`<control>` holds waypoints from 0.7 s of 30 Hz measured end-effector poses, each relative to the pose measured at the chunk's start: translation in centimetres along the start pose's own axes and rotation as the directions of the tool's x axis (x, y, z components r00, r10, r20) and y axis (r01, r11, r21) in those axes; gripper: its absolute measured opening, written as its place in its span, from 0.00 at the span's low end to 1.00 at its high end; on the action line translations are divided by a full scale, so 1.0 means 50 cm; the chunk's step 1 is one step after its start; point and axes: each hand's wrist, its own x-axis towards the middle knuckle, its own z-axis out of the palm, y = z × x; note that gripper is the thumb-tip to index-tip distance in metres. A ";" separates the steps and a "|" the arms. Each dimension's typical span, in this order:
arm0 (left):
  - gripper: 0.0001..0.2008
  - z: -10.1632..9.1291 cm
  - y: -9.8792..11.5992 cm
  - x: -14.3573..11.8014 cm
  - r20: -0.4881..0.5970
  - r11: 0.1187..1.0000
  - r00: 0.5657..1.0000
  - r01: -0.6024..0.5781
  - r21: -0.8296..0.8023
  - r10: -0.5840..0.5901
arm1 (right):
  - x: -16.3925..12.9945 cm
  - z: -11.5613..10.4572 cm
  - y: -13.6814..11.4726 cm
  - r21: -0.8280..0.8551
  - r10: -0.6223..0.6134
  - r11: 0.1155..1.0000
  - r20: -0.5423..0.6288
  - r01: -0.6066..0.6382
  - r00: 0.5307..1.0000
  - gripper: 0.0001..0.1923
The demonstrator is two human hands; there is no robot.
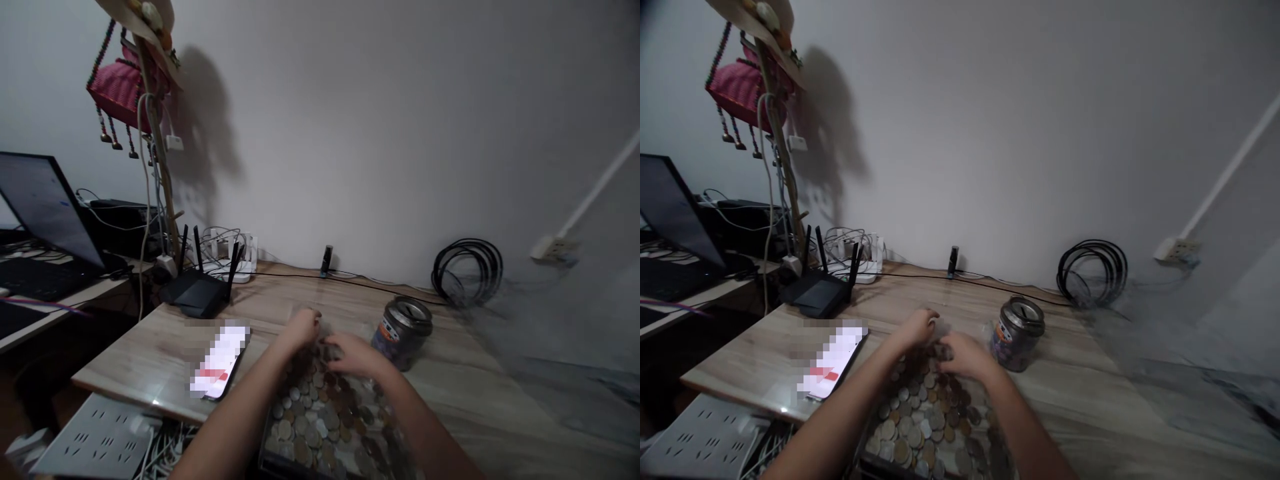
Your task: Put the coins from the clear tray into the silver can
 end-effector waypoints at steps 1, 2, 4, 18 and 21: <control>0.20 -0.001 -0.001 0.003 -0.052 1.000 0.999 -0.005 -0.010 0.004 | 0.001 0.008 -0.012 -0.035 -0.062 0.997 -0.002 0.062 0.998 0.30; 0.19 -0.003 -0.001 0.005 -0.101 1.000 0.995 -0.003 -0.019 0.001 | 0.002 0.018 -0.024 -0.073 -0.122 0.990 0.014 0.123 0.992 0.37; 0.18 -0.006 -0.003 0.010 -0.183 0.999 0.983 0.011 -0.041 -0.019 | 0.007 0.040 -0.048 -0.098 -0.188 0.977 0.044 0.191 0.981 0.42; 0.16 -0.013 0.000 -0.004 -0.214 0.995 0.976 0.009 -0.095 -0.029 | 0.001 0.084 -0.143 -0.117 -0.103 0.986 0.150 0.121 0.983 0.16; 0.16 -0.028 0.016 -0.055 -0.115 0.999 0.993 0.022 -0.035 -0.026 | -0.055 0.075 -0.138 -0.039 -0.181 0.982 0.123 0.187 0.976 0.13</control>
